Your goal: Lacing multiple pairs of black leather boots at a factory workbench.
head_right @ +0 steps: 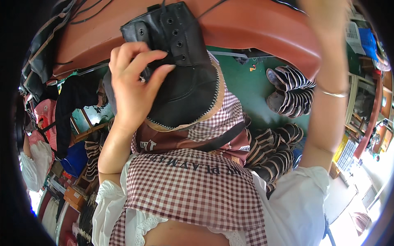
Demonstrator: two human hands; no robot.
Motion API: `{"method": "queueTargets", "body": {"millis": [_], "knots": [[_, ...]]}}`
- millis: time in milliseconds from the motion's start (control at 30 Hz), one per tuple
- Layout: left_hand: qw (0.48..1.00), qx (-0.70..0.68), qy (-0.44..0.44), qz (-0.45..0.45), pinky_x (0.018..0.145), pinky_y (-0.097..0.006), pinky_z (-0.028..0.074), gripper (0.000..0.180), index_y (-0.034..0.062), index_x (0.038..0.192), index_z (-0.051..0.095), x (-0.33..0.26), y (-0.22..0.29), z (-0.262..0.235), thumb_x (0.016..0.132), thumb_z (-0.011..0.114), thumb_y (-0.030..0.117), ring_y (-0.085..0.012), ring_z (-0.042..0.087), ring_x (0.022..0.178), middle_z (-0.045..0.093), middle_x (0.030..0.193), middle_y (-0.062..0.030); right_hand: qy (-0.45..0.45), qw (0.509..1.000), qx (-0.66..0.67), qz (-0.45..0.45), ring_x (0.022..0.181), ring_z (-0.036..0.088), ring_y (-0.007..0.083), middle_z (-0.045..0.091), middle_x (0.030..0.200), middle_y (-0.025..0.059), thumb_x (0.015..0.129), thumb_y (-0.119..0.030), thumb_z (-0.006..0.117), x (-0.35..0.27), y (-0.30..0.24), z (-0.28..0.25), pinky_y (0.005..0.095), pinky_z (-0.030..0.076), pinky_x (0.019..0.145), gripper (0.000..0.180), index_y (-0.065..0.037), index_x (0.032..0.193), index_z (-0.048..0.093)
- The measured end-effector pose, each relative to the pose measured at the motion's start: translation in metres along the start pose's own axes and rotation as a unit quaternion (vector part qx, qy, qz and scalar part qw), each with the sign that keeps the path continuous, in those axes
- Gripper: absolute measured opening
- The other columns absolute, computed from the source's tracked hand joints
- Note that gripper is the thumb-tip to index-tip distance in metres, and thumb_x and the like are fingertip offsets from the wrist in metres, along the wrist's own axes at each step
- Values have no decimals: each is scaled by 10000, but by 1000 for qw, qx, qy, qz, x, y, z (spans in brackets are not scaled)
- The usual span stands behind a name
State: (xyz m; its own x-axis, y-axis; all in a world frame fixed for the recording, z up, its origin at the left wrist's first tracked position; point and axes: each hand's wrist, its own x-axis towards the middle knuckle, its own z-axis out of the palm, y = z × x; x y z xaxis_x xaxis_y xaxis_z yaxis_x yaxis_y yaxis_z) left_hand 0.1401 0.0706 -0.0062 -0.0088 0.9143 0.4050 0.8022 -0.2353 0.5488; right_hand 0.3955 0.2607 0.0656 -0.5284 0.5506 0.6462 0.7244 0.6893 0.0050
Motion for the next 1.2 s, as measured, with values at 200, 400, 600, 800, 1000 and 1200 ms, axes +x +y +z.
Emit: {"method": "queueTargets", "body": {"millis": [200,400,600,800,1000,1200], "knots": [[995,-69,-71,-10,830,-361,407,203,73,749,606,5,-14,-22,645,781,65,-247,507,937,554,951,-46,-131,979,131,84,1211,453,373,544,1241,163,719,-59,720,-34,-70,21,456,372,1001,162,-25,846,626],[967,-153,-177,-103,886,-348,416,172,38,827,634,17,-30,-38,695,745,37,-232,520,1015,550,1011,-65,-161,913,374,-12,1015,508,260,559,1015,33,692,-142,757,-66,-100,52,385,415,867,205,-95,854,641],[984,28,-100,148,1002,-338,353,93,32,876,601,118,-63,3,807,638,82,-232,492,1146,552,1147,-97,-183,892,412,-28,861,533,254,542,853,49,691,-60,680,-56,-105,47,390,429,749,125,-63,727,560],[937,115,-185,274,1009,-386,347,94,21,824,566,127,-36,-38,832,609,105,-287,485,1154,558,1156,-120,-138,916,375,-9,667,571,277,547,775,80,703,-51,623,-47,-91,31,377,469,595,103,-46,750,531],[957,-32,-278,79,871,-370,366,213,21,739,495,52,-53,-116,827,640,151,-263,515,915,555,792,-69,-25,975,80,206,745,559,91,647,910,24,884,-3,589,-71,31,-42,211,465,656,87,1,956,637],[960,-40,-210,-180,768,-253,384,59,8,880,610,-23,-119,-139,907,572,46,-136,470,774,528,756,-13,-257,944,207,-9,694,596,228,577,773,99,835,-16,623,-65,-23,-21,306,465,632,74,14,902,613]]}}
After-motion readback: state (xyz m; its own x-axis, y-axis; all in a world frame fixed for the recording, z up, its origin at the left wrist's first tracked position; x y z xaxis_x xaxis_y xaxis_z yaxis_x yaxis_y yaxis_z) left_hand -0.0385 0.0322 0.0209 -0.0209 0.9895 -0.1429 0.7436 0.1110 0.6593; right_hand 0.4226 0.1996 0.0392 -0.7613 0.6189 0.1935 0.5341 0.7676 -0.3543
